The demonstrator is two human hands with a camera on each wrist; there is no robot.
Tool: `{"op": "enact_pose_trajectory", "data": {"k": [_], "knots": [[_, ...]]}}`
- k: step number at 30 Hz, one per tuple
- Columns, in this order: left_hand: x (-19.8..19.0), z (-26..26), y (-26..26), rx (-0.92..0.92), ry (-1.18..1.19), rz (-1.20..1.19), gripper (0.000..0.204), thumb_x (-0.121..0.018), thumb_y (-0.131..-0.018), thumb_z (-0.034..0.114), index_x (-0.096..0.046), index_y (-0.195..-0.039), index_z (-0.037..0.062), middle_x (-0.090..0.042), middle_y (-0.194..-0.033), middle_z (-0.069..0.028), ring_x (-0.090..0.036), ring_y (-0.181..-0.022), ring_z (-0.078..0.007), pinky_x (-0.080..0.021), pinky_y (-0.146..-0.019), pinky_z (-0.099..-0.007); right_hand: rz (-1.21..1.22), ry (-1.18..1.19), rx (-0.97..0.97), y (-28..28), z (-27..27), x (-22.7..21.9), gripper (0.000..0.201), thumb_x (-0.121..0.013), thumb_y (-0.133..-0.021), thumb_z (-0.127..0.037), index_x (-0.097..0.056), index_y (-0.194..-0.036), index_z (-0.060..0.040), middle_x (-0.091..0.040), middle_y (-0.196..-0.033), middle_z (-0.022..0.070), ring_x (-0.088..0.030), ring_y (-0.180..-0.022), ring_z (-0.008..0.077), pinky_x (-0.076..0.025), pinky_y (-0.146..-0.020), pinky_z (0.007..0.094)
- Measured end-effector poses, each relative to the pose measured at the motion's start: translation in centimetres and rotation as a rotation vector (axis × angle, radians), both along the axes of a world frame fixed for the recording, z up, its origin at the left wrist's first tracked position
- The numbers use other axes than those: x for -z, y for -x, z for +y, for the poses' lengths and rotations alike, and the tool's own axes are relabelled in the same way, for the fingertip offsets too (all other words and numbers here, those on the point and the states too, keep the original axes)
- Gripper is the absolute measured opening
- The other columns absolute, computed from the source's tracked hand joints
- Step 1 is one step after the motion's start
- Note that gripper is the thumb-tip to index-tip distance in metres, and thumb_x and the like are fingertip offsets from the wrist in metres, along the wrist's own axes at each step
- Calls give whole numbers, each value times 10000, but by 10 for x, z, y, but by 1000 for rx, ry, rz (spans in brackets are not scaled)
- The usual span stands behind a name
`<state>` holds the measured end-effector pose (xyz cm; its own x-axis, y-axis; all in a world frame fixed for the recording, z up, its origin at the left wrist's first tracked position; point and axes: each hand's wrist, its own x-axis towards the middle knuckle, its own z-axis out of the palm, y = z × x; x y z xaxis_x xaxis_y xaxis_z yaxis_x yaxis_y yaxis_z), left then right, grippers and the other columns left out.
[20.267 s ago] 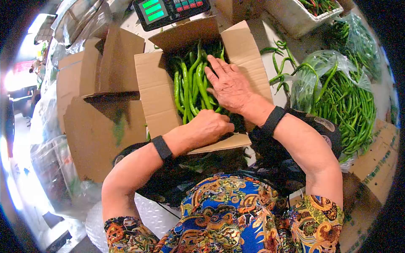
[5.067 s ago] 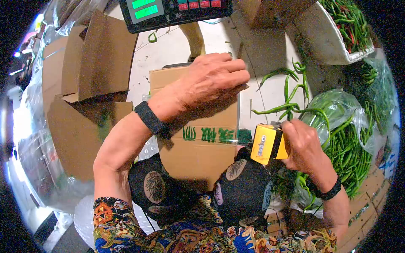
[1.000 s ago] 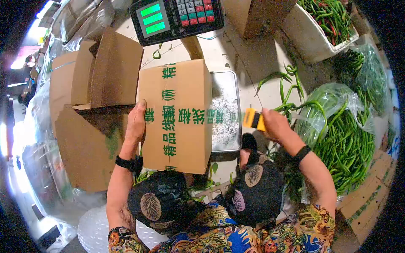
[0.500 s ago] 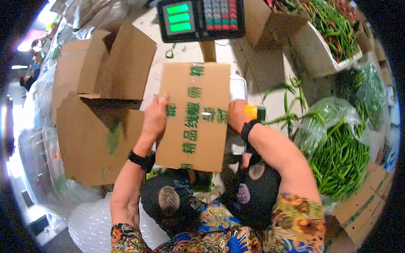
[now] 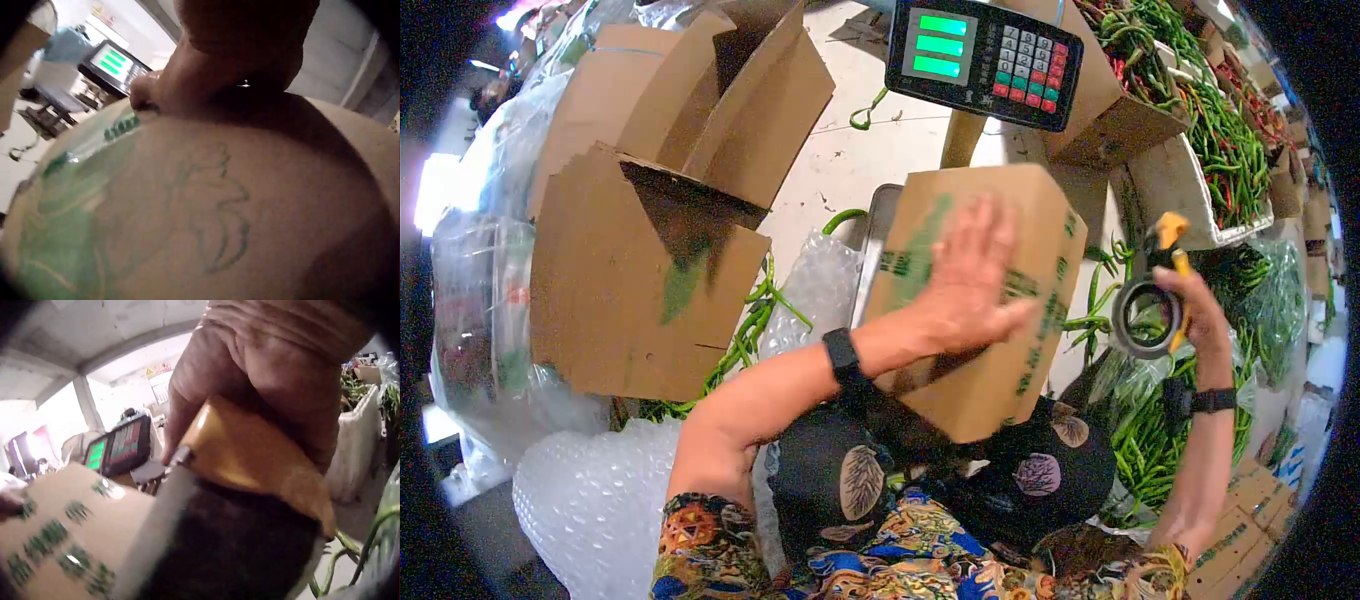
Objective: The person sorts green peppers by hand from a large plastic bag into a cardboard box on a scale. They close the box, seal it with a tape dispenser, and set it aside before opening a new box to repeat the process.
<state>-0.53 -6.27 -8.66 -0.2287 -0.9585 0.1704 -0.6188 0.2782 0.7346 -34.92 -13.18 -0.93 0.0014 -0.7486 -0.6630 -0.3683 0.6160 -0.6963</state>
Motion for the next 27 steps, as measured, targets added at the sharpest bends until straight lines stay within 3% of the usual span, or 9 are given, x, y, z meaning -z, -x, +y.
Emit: {"op": "enact_pose_trajectory", "data": {"k": [4, 7, 9, 10, 14, 15, 17, 24, 27], "knots": [[30, -5, 18, 417, 298, 7, 855, -681, -784, 523, -354, -1427, 66, -273, -1516, -201, -238, -1401, -437, -299, -1056, -564, -433, 17, -117, -57, -18, -43, 478, -619, -871, -222, -531, -1252, 54, -669, -1117, 151, -678, -972, 210, -549, -880, 330], [44, 7, 4, 595, 219, -21, 702, -729, -768, 380, -459, -1327, 54, -346, -1465, -196, -308, -1360, -436, -325, -1041, -552, -178, 14, -197, -84, -34, -22, 367, -690, -836, -233, -613, -1129, -27, -678, -963, 52, -657, -820, 144, -531, -796, 279], [44, 19, -27, 397, 187, 99, 536, -707, -760, 191, -516, -1237, 40, -453, -1363, -191, -413, -1280, -395, -370, -1019, -501, -128, 38, -205, -109, -32, 8, 334, -745, -794, -239, -632, -1055, -65, -661, -877, 10, -626, -758, 116, -514, -735, 250], [46, 22, -51, 314, 179, 142, 513, -687, -764, 157, -523, -1235, 37, -490, -1326, -192, -449, -1250, -378, -383, -1016, -472, -168, -92, 21, -93, -31, 33, 383, -776, -764, -244, -623, -1065, -63, -671, -895, 8, -645, -781, 117, -527, -748, 260], [90, 75, -126, -561, -314, 147, 392, -586, -893, 224, -556, -1223, 14, -613, -1143, -182, -539, -1134, -322, -406, -985, -406, -252, -127, -175, -125, -9, 31, 445, -723, -788, -253, -580, -1132, -11, -672, -973, 52, -665, -809, 129, -558, -713, 270], [111, 91, -127, -563, -313, 148, 392, -586, -893, 224, -556, -1223, 14, -613, -1143, -182, -539, -1134, -322, -406, -985, -406, -227, -160, -226, -124, -10, 33, 507, -725, -774, -263, -557, -1170, 4, -664, -993, 53, -656, -824, 129, -551, -742, 271], [143, 118, -126, -654, -1066, 1120, 409, -496, -972, 341, -569, -1215, 21, -639, -1136, -141, -566, -1109, -260, -414, -989, -405, -320, -108, -201, -135, -1, 31, 505, -721, -769, -259, -559, -1167, 6, -656, -971, 47, -643, -824, 125, -542, -750, 270], [115, 83, -133, -982, -1239, 1502, 349, -506, -956, 359, -640, -1064, 55, -672, -1028, -80, -637, -960, -195, -496, -893, -360, -340, -133, -163, -155, 20, 33, 615, -698, -754, -217, -478, -1283, 8, -614, -1021, 39, -621, -867, 117, -539, -777, 266], [149, 56, -175, -564, -965, 1352, 221, -576, -887, 284, -660, -854, 82, -663, -824, -31, -634, -799, -155, -514, -750, -316, -323, -67, -143, -164, 27, 26, 529, -691, -754, -240, -540, -1194, 13, -638, -1017, 58, -639, -875, 147, -533, -778, 271]]}}
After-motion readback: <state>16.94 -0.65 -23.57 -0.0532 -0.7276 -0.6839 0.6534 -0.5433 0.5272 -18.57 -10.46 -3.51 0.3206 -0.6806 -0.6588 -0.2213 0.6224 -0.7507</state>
